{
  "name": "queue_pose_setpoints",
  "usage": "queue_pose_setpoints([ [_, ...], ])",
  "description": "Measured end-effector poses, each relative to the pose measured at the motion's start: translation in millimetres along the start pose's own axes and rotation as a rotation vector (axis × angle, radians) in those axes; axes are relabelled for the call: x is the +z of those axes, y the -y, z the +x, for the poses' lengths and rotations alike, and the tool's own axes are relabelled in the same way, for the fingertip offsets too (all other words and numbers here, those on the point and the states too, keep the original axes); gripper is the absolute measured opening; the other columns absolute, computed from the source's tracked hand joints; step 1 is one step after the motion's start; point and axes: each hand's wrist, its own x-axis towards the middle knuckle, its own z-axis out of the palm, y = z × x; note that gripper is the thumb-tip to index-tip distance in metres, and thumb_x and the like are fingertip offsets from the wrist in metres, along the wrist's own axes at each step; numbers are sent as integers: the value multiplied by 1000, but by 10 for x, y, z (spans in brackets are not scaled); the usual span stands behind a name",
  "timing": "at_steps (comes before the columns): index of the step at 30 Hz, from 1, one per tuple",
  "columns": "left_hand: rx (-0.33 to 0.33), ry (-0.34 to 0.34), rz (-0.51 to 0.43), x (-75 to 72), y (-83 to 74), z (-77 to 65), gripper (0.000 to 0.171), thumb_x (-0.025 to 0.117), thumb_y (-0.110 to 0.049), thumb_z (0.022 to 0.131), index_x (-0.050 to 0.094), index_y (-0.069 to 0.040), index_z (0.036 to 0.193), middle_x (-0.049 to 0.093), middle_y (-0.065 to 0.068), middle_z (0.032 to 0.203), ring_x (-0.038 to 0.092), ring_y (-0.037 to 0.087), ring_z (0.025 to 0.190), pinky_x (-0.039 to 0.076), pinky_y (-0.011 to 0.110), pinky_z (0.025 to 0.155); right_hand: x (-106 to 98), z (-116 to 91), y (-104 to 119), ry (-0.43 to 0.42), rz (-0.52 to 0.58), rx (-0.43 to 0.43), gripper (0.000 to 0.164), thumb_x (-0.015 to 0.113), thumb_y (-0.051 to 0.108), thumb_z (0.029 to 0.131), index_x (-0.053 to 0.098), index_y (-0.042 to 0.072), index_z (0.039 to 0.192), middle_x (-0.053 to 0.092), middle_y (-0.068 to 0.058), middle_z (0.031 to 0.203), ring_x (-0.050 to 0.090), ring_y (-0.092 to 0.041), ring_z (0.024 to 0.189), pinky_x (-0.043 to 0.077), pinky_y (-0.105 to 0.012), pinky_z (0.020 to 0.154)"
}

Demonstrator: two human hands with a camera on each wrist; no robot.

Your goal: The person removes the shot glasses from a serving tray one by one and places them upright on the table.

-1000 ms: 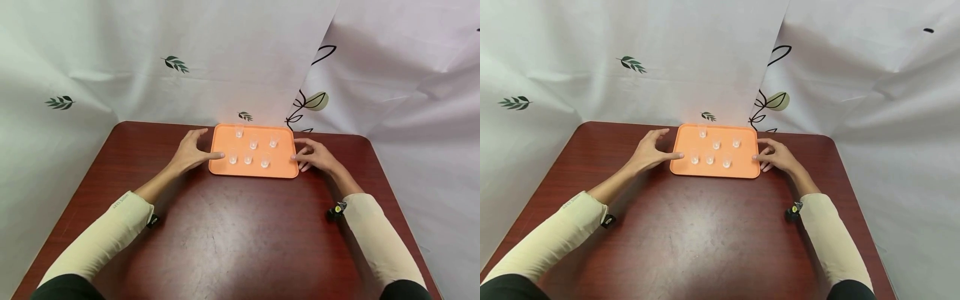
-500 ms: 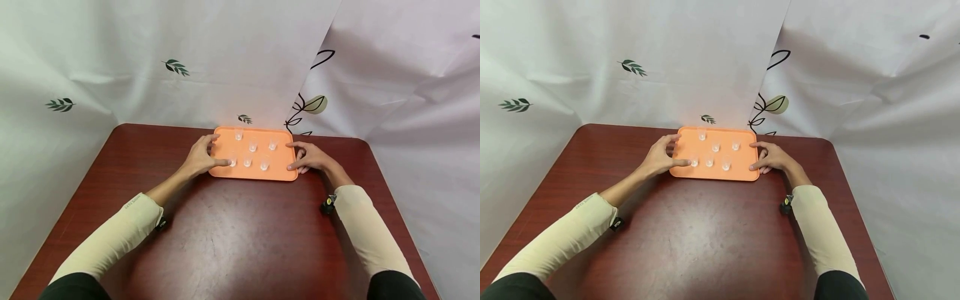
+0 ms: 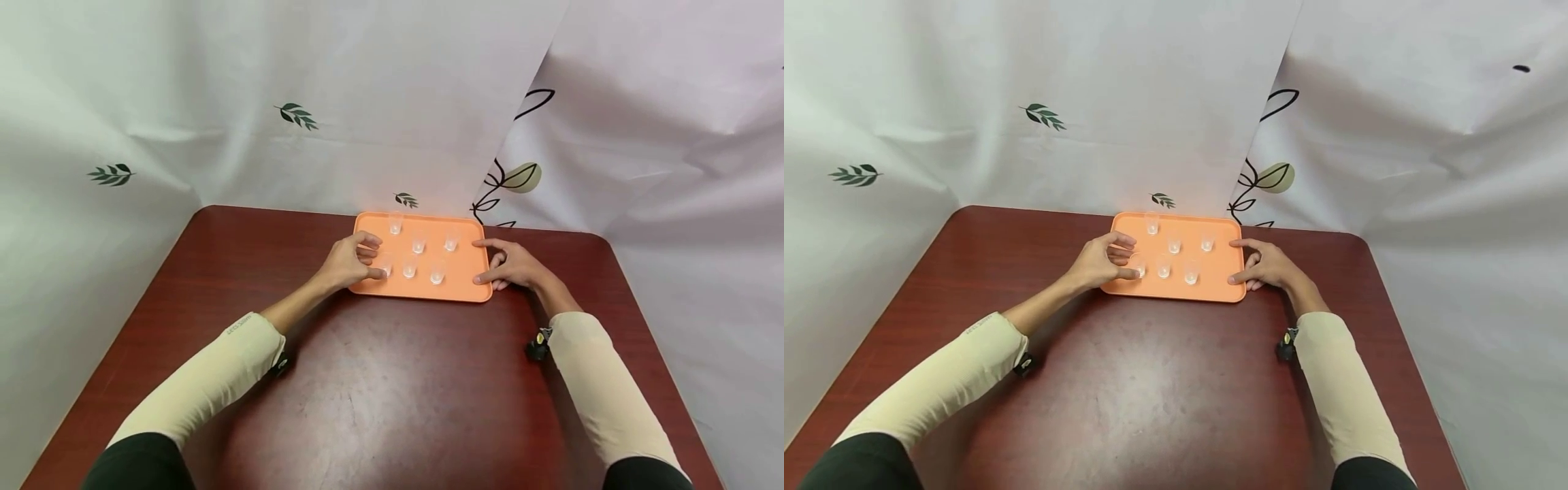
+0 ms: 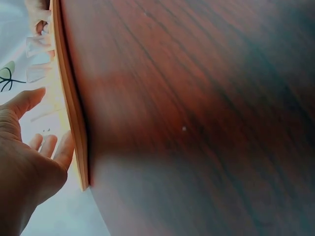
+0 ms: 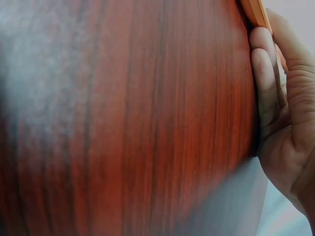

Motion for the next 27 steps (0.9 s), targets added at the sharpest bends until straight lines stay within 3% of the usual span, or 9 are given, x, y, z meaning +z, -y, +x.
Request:
queue_pose_setpoints([
  [8, 47, 8, 34, 90, 16, 48, 47, 99, -10, 82, 79, -9, 125, 82, 13, 123, 83, 31, 111, 70, 36, 96, -28, 5, -32, 3, -19, 2, 96, 103, 11, 83, 54, 15, 166, 61, -1, 71, 66, -10, 50, 65, -29, 54],
  [15, 38, 0, 23, 70, -16, 55, 42, 100, -11, 81, 83, -13, 119, 84, 9, 114, 84, 24, 102, 63, 25, 86, -31, 30, -25, -6, -37, -1, 95, 103, 12, 82, 56, 16, 164, 62, 0, 70, 67, -10, 50, 65, -30, 54],
  [19, 6, -24, -10, -20, -14, 65, 40, 100, -10, 83, 83, -11, 119, 85, 12, 115, 82, 20, 100, 63, 21, 84, -32, 38, -20, -6, -42, 5, 95, 104, 12, 82, 56, 16, 164, 62, 0, 69, 67, -10, 50, 66, -30, 54],
  [24, -8, -124, -81, -230, 33, 116, 38, 98, -7, 86, 82, -5, 121, 83, 18, 114, 78, 12, 92, 64, 18, 80, -32, 46, -23, 3, -40, 7, 96, 102, 11, 83, 54, 15, 166, 64, 0, 68, 67, -10, 50, 66, -29, 54],
  [27, -29, -198, -148, -386, 88, 164, 39, 96, -4, 88, 80, 0, 123, 84, 7, 106, 77, 5, 88, 65, 16, 81, -41, 45, -20, 3, -33, 10, 96, 102, 10, 83, 54, 15, 165, 65, -1, 69, 67, -10, 50, 66, -30, 54],
])
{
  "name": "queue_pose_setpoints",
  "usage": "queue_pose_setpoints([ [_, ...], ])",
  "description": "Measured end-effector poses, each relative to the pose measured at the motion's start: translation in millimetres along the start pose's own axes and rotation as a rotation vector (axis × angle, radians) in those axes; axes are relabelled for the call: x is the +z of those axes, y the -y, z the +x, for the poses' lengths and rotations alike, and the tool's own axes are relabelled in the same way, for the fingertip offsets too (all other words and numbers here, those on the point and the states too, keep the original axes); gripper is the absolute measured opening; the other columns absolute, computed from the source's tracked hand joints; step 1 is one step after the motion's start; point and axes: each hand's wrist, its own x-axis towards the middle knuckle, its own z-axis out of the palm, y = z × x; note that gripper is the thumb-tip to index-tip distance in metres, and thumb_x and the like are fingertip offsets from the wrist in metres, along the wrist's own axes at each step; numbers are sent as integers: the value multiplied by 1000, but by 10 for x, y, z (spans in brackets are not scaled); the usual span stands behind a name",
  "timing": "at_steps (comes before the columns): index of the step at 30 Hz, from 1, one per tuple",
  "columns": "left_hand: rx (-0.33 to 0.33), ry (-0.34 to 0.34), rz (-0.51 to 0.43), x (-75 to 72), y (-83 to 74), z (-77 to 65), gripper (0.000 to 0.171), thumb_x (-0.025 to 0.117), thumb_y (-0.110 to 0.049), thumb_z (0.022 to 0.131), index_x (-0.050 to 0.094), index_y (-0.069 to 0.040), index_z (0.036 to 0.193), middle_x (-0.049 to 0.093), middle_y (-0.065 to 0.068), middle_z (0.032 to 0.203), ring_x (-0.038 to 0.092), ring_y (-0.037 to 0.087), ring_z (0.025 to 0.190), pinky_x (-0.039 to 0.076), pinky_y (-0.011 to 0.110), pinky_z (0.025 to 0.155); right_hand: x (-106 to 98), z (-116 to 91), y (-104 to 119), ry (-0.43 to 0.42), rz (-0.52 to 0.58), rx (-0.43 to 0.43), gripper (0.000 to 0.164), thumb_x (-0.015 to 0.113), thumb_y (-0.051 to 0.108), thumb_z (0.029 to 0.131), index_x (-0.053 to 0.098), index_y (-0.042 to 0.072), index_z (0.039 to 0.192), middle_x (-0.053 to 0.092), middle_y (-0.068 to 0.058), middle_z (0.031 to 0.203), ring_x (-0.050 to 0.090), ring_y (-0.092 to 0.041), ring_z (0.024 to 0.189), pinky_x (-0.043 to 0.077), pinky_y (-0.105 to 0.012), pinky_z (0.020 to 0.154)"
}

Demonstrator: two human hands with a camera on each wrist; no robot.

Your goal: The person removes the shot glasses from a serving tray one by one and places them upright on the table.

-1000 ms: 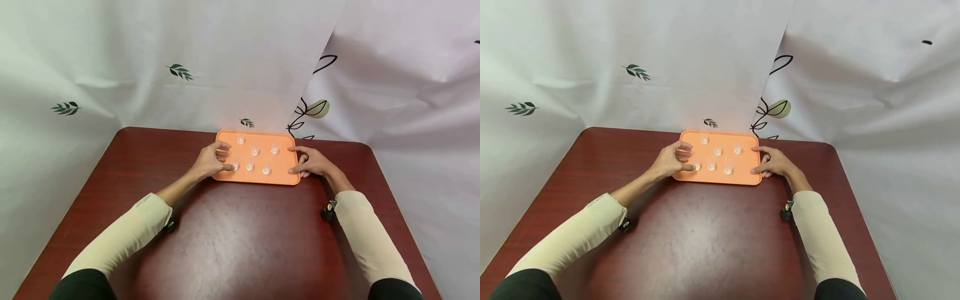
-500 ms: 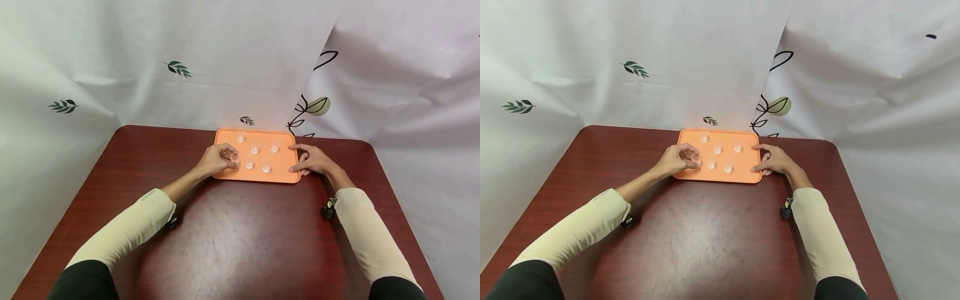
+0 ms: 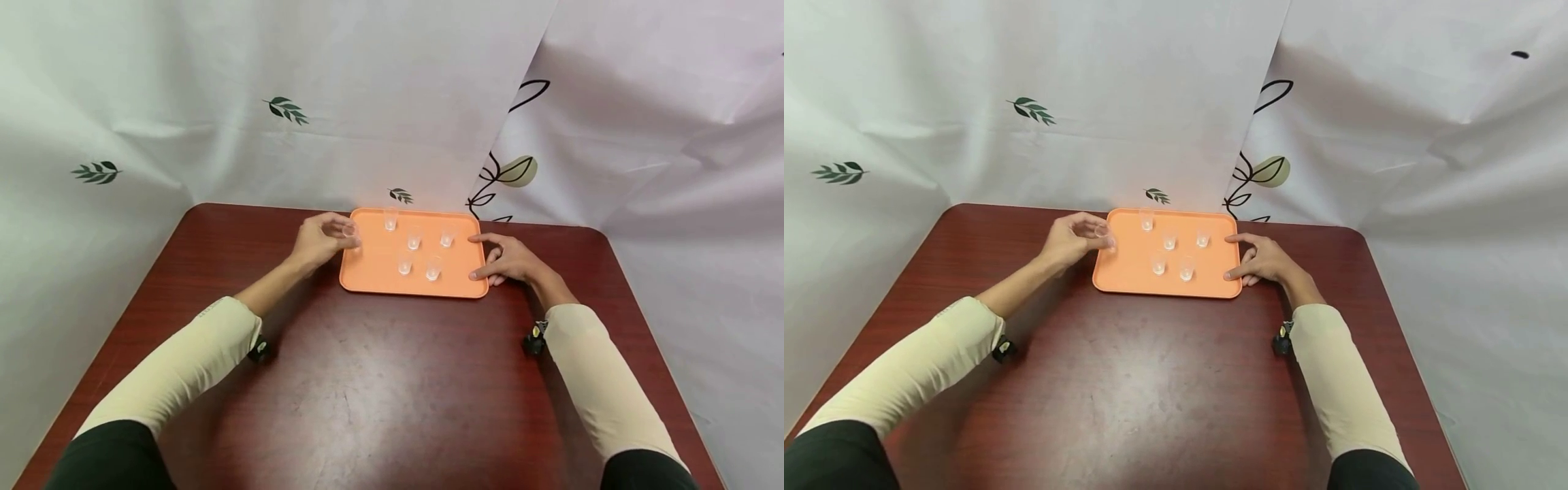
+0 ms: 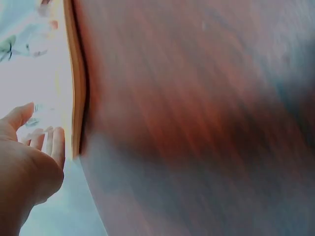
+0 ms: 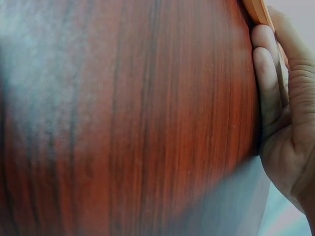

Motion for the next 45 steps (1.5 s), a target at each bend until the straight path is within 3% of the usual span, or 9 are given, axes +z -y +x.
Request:
queue_pose_setpoints([
  [5, -33, -109, -102, -286, 87, 126, 42, 93, 0, 90, 77, 5, 128, 79, -15, 91, 77, 0, 85, 66, 15, 82, -2, -5, -1, -5, 1, 2, 94, 102, 10, 83, 55, 16, 165, 67, -1, 69, 68, -11, 50, 66, -30, 53],
  [12, -130, -211, 83, -744, 221, 260, 43, 96, -14, 91, 78, -7, 129, 73, -23, 92, 70, -2, 93, 61, 11, 79, -3, 1, -1, -5, -7, 1, 95, 103, 11, 83, 55, 17, 165, 67, -1, 69, 68, -12, 50, 66, -30, 53],
  [19, -188, -252, 142, -1080, 348, 338, 45, 94, -16, 93, 75, -7, 132, 69, -24, 93, 69, -3, 92, 62, 12, 76, -10, 2, 14, -4, 4, 6, 96, 103, 12, 83, 55, 19, 165, 67, -1, 70, 69, -12, 51, 66, -31, 54],
  [27, -164, -169, 176, -1210, 418, 353, 43, 92, -12, 94, 70, -9, 132, 72, -27, 94, 69, -6, 92, 60, 10, 79, -4, 6, 15, -10, 30, 4, 96, 104, 12, 81, 57, 20, 164, 63, 0, 70, 67, -11, 51, 66, -29, 54],
  [31, -173, -114, 194, -1200, 424, 327, 70, 92, -16, 96, 58, -8, 156, 75, -11, 123, 68, 0, 107, 55, 7, 84, -4, -5, -13, -5, 21, 9, 95, 104, 12, 81, 57, 19, 164, 63, 0, 70, 67, -11, 51, 65, -29, 54],
  [34, -179, -85, 172, -1201, 425, 286, 88, 92, -19, 97, 43, -10, 170, 65, 7, 148, 66, 10, 121, 55, 7, 87, 2, -4, -32, 0, 18, 11, 95, 104, 12, 82, 57, 19, 164, 64, 0, 70, 67, -11, 51, 65, -29, 54],
  [36, -180, -92, 158, -1220, 433, 259, 92, 92, -20, 97, 40, -10, 173, 60, 10, 155, 65, 13, 124, 56, 8, 86, 4, -1, -38, 1, 17, 7, 95, 104, 13, 82, 57, 19, 164, 64, 0, 70, 67, -11, 51, 66, -29, 54],
  [42, -185, -129, 143, -1362, 479, 145, 91, 93, -19, 96, 40, -5, 169, 58, -3, 137, 63, 0, 108, 62, 11, 82, -5, 10, -28, 1, 18, 2, 96, 104, 13, 81, 57, 19, 164, 65, -1, 70, 68, -12, 51, 67, -31, 55],
  [45, -189, -131, 99, -1428, 478, 64, 86, 92, -16, 96, 40, -4, 164, 57, -4, 131, 64, -4, 101, 65, 14, 81, -15, 15, -14, -1, 12, -2, 96, 104, 13, 81, 57, 19, 164, 65, -2, 70, 68, -13, 51, 67, -32, 55],
])
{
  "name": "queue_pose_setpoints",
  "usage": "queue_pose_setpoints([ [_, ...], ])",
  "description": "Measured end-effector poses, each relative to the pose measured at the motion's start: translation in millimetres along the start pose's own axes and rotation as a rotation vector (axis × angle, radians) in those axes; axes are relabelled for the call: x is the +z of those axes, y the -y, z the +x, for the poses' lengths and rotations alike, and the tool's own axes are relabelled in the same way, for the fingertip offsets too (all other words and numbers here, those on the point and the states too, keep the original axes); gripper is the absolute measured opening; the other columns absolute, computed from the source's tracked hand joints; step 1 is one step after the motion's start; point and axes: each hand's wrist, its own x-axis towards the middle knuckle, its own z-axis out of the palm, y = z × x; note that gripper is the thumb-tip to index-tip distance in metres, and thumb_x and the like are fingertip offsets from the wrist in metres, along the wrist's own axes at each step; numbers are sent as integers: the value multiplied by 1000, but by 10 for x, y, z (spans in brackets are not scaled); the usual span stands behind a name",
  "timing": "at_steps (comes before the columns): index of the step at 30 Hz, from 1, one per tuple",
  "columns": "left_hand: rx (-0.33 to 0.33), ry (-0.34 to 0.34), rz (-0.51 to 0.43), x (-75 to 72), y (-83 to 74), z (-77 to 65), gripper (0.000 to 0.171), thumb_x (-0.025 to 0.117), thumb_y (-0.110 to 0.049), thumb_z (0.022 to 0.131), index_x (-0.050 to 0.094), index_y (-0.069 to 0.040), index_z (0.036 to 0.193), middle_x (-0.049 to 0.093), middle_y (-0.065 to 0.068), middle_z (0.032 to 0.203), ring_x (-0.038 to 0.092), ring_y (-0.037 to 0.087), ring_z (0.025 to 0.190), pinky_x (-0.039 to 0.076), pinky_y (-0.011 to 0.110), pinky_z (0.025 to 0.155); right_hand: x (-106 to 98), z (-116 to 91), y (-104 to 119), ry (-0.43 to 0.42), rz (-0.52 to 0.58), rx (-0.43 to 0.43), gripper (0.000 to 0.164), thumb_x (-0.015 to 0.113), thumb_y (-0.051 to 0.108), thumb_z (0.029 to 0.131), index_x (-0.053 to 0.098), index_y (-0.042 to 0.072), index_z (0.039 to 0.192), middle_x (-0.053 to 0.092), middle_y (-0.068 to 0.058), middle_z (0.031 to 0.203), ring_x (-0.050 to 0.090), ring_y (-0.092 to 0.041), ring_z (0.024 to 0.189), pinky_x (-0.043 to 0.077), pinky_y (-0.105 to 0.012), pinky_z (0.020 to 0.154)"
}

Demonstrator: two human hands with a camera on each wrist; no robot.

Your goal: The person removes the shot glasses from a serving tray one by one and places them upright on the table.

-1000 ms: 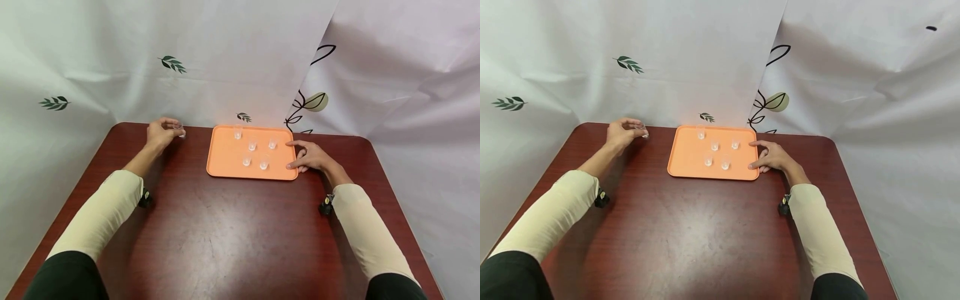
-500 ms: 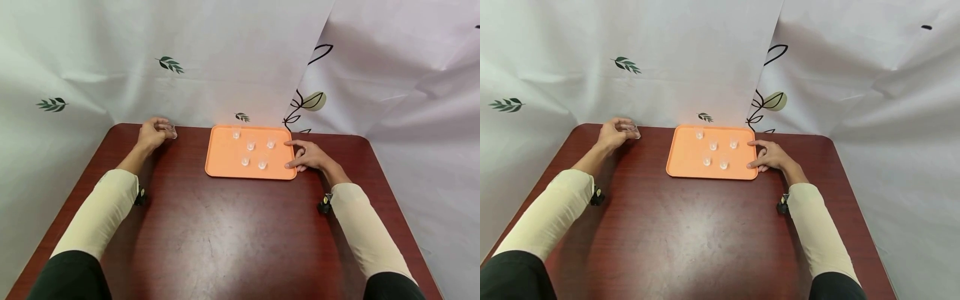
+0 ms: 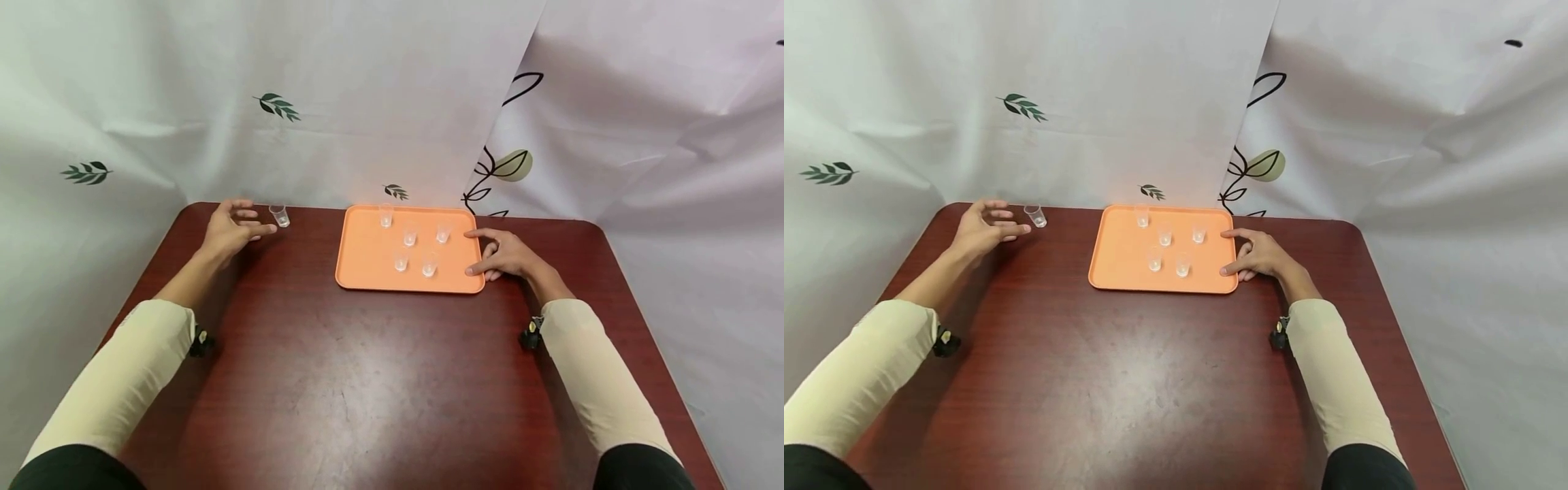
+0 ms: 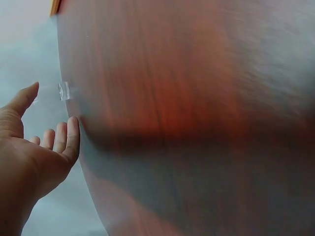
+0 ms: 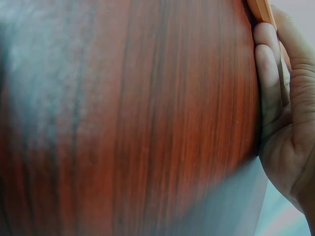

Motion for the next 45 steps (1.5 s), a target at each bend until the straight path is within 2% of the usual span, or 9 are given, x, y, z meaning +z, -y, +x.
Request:
queue_pose_setpoints([
  [5, 6, 27, -74, 11, 7, -118, 71, 92, -15, 96, 46, -9, 149, 58, 1, 126, 70, -6, 95, 68, 18, 82, -10, 4, 2, -6, -18, 2, 96, 104, 15, 82, 56, 19, 165, 65, -1, 70, 68, -12, 51, 67, -31, 55],
  [11, 36, 79, -141, 150, -7, -239, 52, 92, -7, 94, 55, -10, 131, 66, -3, 111, 73, -2, 90, 69, 20, 77, -14, 10, 2, -6, -23, 4, 96, 104, 14, 82, 56, 20, 165, 64, 0, 69, 68, -11, 51, 67, -31, 55],
  [15, 87, 79, -108, 265, -24, -323, 49, 93, -8, 93, 60, -6, 128, 70, -8, 104, 70, 0, 88, 68, 19, 75, -9, 20, 2, 1, -26, 5, 96, 104, 14, 82, 56, 20, 166, 64, 0, 69, 68, -11, 51, 67, -31, 55],
  [20, 148, 96, -55, 412, -148, -450, 50, 95, -14, 93, 64, -3, 132, 72, -7, 108, 70, 2, 93, 65, 16, 78, -1, 40, 7, 5, -16, 8, 97, 104, 14, 82, 56, 20, 166, 63, 0, 69, 68, -11, 51, 66, -31, 55],
  [27, 188, 186, -32, 751, -326, -545, 60, 96, -17, 92, 66, 3, 140, 75, 11, 119, 71, 8, 103, 61, 13, 88, -9, 29, 4, 14, -6, -1, 95, 101, 9, 85, 53, 18, 167, 65, 0, 70, 68, -11, 51, 66, -30, 54],
  [32, 202, 245, -93, 1026, -402, -579, 63, 96, -9, 90, 65, 6, 142, 73, 18, 123, 71, 16, 107, 61, 15, 90, -15, 29, -8, 26, 14, -6, 93, 100, 8, 86, 53, 16, 166, 66, -1, 70, 68, -10, 50, 66, -30, 54],
  [37, 200, 289, -154, 1239, -462, -610, 64, 95, -3, 88, 65, 7, 143, 69, 26, 128, 70, 26, 111, 61, 16, 88, -16, 30, -13, 32, 18, -7, 94, 100, 8, 85, 53, 15, 166, 66, 0, 70, 67, -9, 51, 66, -29, 55],
  [45, 229, 328, -189, 1536, -565, -616, 64, 97, -5, 86, 67, 7, 142, 69, 31, 135, 70, 34, 117, 61, 20, 92, -11, 17, 2, 32, 24, -12, 95, 100, 7, 86, 52, 15, 168, 66, -1, 70, 67, -10, 50, 66, -29, 54],
])
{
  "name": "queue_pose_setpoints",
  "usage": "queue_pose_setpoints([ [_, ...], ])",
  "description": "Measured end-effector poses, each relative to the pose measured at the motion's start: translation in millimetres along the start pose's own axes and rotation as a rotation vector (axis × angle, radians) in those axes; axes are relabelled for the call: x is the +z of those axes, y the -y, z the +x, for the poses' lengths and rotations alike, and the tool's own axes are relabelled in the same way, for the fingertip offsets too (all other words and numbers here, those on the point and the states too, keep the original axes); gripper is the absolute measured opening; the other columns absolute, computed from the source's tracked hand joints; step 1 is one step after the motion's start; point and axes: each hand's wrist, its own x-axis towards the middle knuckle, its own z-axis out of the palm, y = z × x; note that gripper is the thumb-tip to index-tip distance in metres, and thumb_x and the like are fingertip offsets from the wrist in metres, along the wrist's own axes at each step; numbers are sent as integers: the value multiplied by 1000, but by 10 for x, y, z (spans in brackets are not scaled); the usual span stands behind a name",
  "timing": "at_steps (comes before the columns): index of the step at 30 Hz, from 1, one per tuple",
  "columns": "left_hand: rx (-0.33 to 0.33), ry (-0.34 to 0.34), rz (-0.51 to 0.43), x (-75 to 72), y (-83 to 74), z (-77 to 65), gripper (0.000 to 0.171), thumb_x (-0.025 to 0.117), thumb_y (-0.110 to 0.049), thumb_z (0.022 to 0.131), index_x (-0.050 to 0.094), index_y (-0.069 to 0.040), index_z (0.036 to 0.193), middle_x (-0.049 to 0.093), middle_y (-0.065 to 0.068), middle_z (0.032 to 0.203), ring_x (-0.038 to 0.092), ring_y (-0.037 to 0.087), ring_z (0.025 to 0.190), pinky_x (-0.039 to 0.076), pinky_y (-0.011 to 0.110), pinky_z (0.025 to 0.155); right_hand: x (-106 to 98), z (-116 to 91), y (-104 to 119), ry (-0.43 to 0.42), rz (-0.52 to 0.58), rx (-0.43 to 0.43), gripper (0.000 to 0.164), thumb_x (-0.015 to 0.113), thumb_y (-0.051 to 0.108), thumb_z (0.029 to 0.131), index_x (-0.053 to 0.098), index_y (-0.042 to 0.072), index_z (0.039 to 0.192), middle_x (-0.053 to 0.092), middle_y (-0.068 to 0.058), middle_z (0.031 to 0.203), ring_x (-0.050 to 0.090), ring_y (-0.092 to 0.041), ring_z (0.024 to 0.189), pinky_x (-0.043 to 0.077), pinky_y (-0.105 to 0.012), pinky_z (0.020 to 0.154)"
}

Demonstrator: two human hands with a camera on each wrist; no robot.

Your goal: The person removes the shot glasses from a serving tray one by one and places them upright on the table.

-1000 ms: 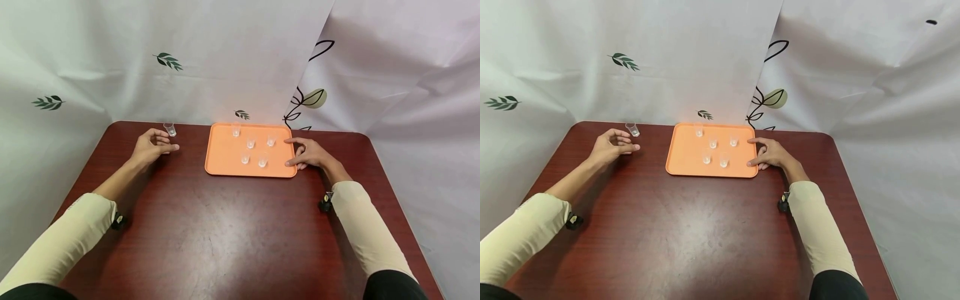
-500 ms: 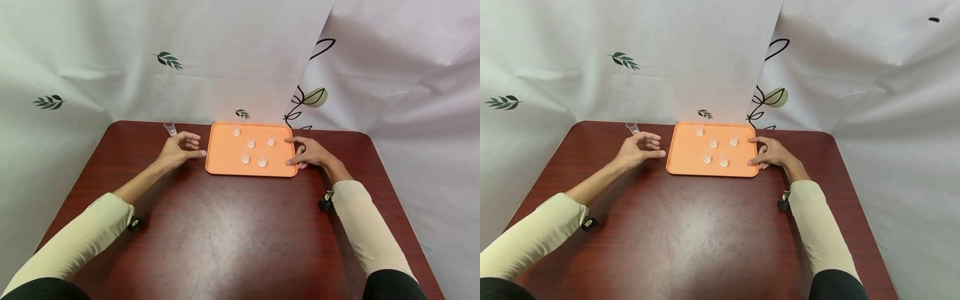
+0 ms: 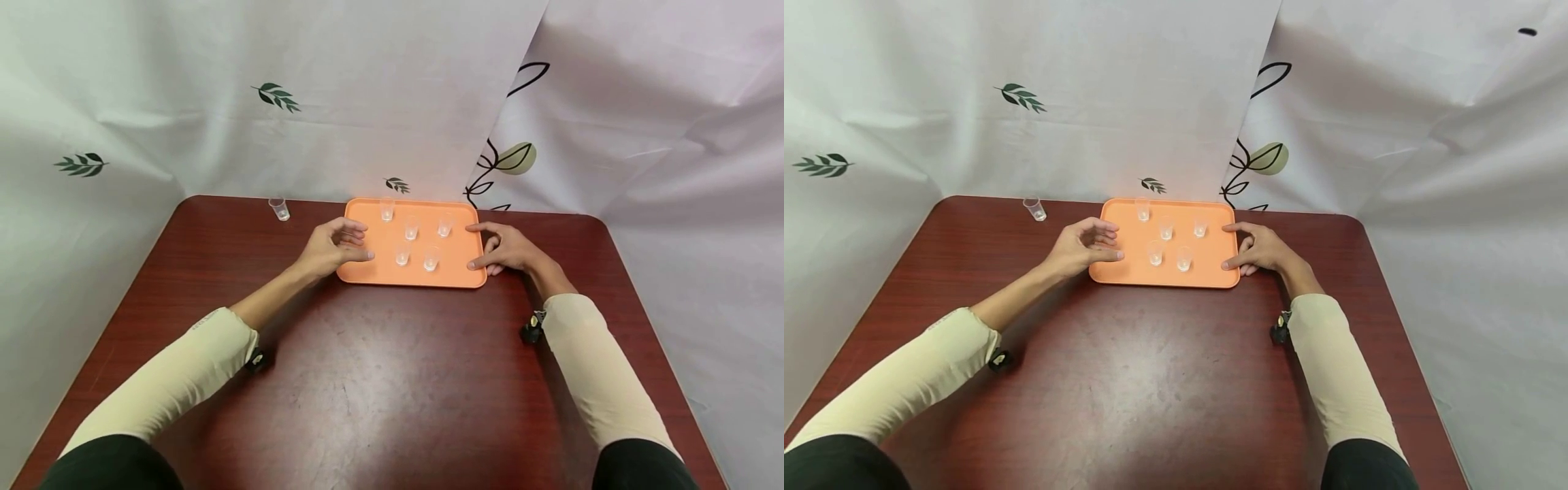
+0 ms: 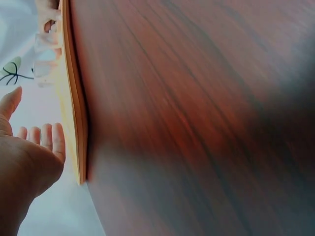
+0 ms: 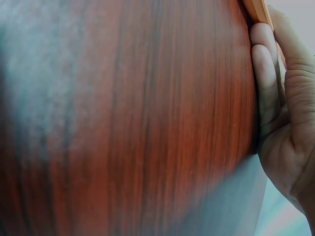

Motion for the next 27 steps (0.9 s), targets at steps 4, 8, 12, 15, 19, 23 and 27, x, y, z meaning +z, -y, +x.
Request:
queue_pose_setpoints([
  [4, 3, 23, -4, 121, -9, 50, 64, 97, -6, 86, 68, 6, 141, 70, 30, 136, 71, 36, 120, 62, 22, 93, 1, 9, 2, 3, 6, 2, 96, 100, 7, 86, 51, 14, 168, 67, -1, 69, 67, -10, 50, 66, -30, 54],
  [8, -3, 38, -8, 226, -15, 93, 62, 98, -7, 86, 70, 5, 140, 73, 27, 136, 73, 37, 121, 63, 23, 93, 3, 10, -3, 4, 1, 7, 95, 100, 8, 86, 52, 15, 168, 67, -1, 69, 67, -9, 50, 66, -30, 54],
  [12, -9, 45, -8, 311, -4, 144, 63, 99, -9, 85, 71, 3, 140, 74, 24, 138, 73, 37, 123, 63, 26, 96, 1, 15, -9, 3, -2, 5, 94, 100, 8, 86, 53, 16, 167, 67, -1, 69, 67, -9, 50, 66, -29, 54],
  [15, -26, 64, -5, 382, -5, 180, 65, 100, -13, 85, 72, -1, 142, 75, 20, 139, 73, 35, 125, 63, 31, 97, -12, 11, -14, -3, 2, 5, 94, 100, 7, 86, 53, 16, 167, 67, -1, 69, 67, -9, 50, 66, -29, 54],
  [19, -56, 92, 3, 475, 4, 198, 65, 100, -16, 85, 73, -7, 143, 76, 15, 140, 73, 31, 129, 63, 35, 99, -14, 6, -13, -10, -1, 3, 95, 101, 7, 85, 53, 16, 167, 67, -1, 70, 67, -9, 50, 66, -30, 54],
  [23, -66, 107, 11, 556, 25, 198, 62, 99, -14, 86, 74, -8, 143, 76, 12, 142, 71, 30, 129, 62, 35, 101, -5, 7, -14, -15, -6, -1, 94, 101, 8, 84, 55, 16, 166, 66, 0, 70, 68, -10, 50, 66, -30, 54],
  [27, -56, 110, 14, 619, 22, 195, 54, 96, -12, 89, 76, -8, 139, 77, 13, 137, 72, 29, 124, 62, 33, 100, 4, 4, -14, -21, 3, -5, 94, 101, 6, 84, 55, 15, 165, 66, 0, 69, 68, -9, 49, 66, -30, 53],
])
